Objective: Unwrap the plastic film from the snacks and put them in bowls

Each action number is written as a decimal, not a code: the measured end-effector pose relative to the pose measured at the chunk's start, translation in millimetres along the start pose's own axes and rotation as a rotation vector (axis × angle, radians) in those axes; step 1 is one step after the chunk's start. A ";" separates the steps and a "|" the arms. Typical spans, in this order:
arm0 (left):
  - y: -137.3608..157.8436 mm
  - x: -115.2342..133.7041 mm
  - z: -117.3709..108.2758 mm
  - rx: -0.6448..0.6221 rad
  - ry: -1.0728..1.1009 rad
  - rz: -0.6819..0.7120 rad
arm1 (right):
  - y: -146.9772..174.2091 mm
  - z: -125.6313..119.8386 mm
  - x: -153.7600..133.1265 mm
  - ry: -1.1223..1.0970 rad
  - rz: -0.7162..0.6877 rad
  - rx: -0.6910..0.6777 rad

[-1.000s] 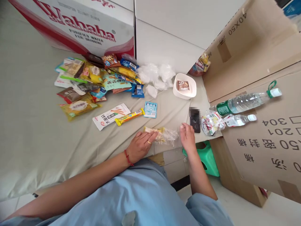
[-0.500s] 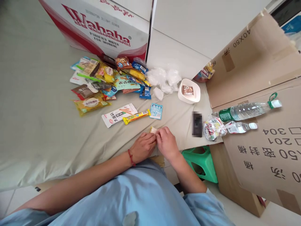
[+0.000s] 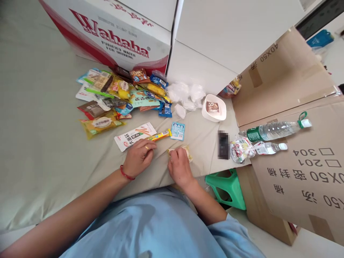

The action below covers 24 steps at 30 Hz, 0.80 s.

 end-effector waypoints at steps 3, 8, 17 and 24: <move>2.4 -6.5 12.8 -0.044 -0.048 0.016 | 5.6 -31.5 18.6 -0.065 -0.006 0.094; 4.2 -4.5 19.3 -0.094 -0.133 0.061 | 6.2 -138.4 133.0 -0.148 0.247 0.413; 2.5 -7.5 24.7 -0.151 -0.139 0.026 | -52.7 -154.9 345.4 -0.563 0.921 0.560; 1.8 -9.2 23.9 -0.161 -0.106 0.010 | -58.0 -116.6 364.2 -0.423 1.001 0.482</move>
Point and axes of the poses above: each hand's wrist, its own y-axis away from the middle knuckle, its own z-axis out of the palm, x = y × z, the point moved 10 cm from there along -y, towards the middle knuckle, and after that the axes turned 15 degrees about -z, right-handed, at the moved point
